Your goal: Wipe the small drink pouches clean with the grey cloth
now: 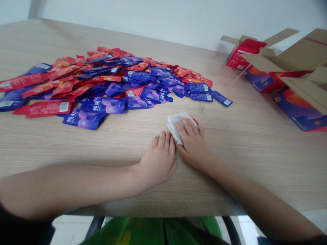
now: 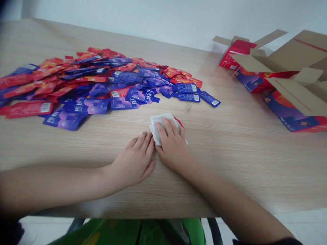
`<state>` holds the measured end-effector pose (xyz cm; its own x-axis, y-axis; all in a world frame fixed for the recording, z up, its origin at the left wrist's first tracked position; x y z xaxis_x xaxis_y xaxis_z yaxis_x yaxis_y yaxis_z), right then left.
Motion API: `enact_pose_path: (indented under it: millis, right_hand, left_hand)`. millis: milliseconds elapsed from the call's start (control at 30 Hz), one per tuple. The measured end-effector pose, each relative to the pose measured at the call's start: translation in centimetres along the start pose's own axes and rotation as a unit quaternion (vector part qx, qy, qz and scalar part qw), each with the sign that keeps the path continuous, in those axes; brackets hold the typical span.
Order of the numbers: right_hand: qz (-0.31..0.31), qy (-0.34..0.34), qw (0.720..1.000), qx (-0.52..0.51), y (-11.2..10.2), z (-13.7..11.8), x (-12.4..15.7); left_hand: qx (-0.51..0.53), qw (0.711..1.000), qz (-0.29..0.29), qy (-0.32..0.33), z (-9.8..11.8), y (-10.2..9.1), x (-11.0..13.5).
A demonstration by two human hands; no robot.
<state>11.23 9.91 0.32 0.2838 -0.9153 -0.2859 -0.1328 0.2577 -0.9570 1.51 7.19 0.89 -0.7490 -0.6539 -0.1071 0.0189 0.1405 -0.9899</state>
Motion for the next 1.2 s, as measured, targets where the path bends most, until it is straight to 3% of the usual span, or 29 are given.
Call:
enact_pose_path:
  millis: [100,333,433,567,633,800,900,1000,1133,1200]
  right_hand:
    - [-0.013,-0.025,1.0,-0.011,0.0,-0.3,0.1]
    - [0.001,0.083,0.996,0.017,0.0,3.8,-0.3]
    - [0.005,0.069,0.997,0.022,0.1,2.4,-0.2]
    - [-0.011,-0.01,1.0,0.002,0.2,-0.4,0.1]
    - [-0.015,-0.018,1.0,-0.004,0.0,-0.4,0.1]
    - [-0.011,0.074,0.997,0.002,-0.2,3.4,-0.3]
    - [-0.006,0.111,0.994,0.002,-0.1,4.2,-0.5]
    - [0.001,0.093,0.996,0.008,-0.1,2.7,-0.4]
    - [-0.014,0.008,1.0,-0.005,0.0,-0.3,0.1]
    - [-0.021,-0.007,1.0,-0.011,0.0,-0.4,0.2]
  left_hand:
    - [-0.003,1.0,-0.003,0.001,0.0,0.0,0.0]
    - [-0.007,1.0,0.004,0.005,-0.1,0.2,0.1]
    - [-0.008,1.0,0.008,0.005,-0.1,0.1,0.1]
    - [-0.016,1.0,0.003,0.009,0.0,0.0,0.0]
    - [-0.016,1.0,0.002,0.009,0.0,0.0,-0.1]
    - [-0.003,1.0,-0.008,0.005,-0.1,0.2,0.0]
    - [0.0,1.0,-0.008,0.002,-0.1,0.2,0.1]
    - [-0.003,1.0,-0.001,0.004,-0.1,0.2,0.1]
    - [-0.012,1.0,0.006,0.007,-0.1,0.1,0.1]
    - [-0.016,1.0,0.007,0.008,-0.1,0.1,0.0]
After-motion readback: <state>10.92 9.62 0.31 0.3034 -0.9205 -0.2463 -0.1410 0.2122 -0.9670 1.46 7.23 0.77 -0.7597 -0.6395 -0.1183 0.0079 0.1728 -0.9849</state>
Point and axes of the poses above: each hand's wrist, its own x-axis away from the middle knuckle, its own y-axis out of the palm, z = x × y, the point moved 7 cm from there along -x, towards the middle knuckle, and after that the axes turned 6 degrees about z, right-handed, at the moved point
